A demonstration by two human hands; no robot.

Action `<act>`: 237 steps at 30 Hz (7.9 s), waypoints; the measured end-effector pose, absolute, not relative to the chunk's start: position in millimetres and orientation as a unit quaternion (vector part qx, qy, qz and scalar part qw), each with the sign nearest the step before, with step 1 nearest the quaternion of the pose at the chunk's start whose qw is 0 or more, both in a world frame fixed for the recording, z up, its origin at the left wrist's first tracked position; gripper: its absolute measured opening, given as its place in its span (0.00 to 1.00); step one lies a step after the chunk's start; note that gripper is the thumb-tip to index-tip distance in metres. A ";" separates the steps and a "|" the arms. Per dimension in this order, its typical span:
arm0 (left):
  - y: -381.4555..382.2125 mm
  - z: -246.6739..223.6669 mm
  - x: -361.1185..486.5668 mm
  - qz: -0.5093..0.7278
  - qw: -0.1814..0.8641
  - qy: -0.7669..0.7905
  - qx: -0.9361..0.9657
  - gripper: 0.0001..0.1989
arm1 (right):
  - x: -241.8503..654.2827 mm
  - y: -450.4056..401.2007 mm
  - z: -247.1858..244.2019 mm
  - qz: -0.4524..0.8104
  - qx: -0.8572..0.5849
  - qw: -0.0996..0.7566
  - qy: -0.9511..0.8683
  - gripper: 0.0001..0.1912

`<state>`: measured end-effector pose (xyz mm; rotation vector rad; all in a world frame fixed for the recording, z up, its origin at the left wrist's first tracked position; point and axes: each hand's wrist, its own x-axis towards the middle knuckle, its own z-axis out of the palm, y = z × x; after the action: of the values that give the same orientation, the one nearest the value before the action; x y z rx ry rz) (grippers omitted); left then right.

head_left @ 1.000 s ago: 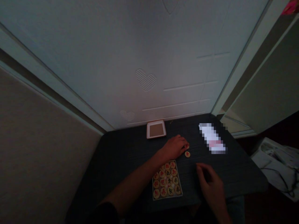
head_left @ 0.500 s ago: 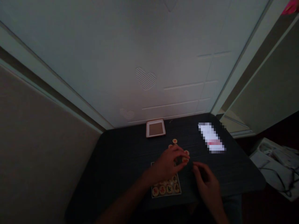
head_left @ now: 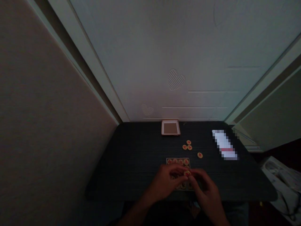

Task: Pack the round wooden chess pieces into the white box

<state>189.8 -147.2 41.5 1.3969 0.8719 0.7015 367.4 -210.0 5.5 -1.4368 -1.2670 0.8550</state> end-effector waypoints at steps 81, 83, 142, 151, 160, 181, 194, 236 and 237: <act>-25.8 13.5 230.1 0.223 0.323 0.390 0.833 0.13 | 429.6 -203.8 -50.6 0.149 -0.723 0.491 -0.463 0.19; -23.6 10.5 234.8 0.216 0.322 0.394 0.833 0.13 | 430.4 -205.0 -51.7 0.155 -0.721 0.500 -0.454 0.19; -142.6 30.2 173.2 0.362 0.558 0.437 0.606 0.10 | 391.6 -203.3 -21.5 0.278 -0.612 0.399 -0.624 0.15; -139.7 28.4 161.4 0.353 0.538 0.451 0.619 0.10 | 390.6 -198.0 -32.5 0.232 -0.626 0.368 -0.647 0.16; -135.4 29.4 161.5 0.353 0.536 0.451 0.621 0.10 | 391.7 -200.1 -30.8 0.235 -0.627 0.369 -0.645 0.16; -54.1 32.3 262.2 0.206 0.315 0.304 0.875 0.10 | 432.3 -203.7 -35.0 0.201 -0.677 0.440 -0.554 0.14; -54.0 28.6 287.0 0.158 0.339 0.282 0.884 0.11 | 471.6 -213.7 -28.3 0.177 -0.724 0.471 -0.472 0.17; -151.1 -30.9 130.0 0.430 0.307 0.516 0.674 0.09 | 361.5 -202.9 -6.7 0.198 -0.619 0.346 -0.676 0.08; -151.0 -29.9 130.2 0.433 0.306 0.517 0.672 0.09 | 361.1 -202.5 -8.1 0.188 -0.619 0.342 -0.681 0.07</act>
<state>130.2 -151.0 -29.9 1.7785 1.3672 1.1461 361.1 -202.5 -8.1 -1.6094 -1.7712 0.4885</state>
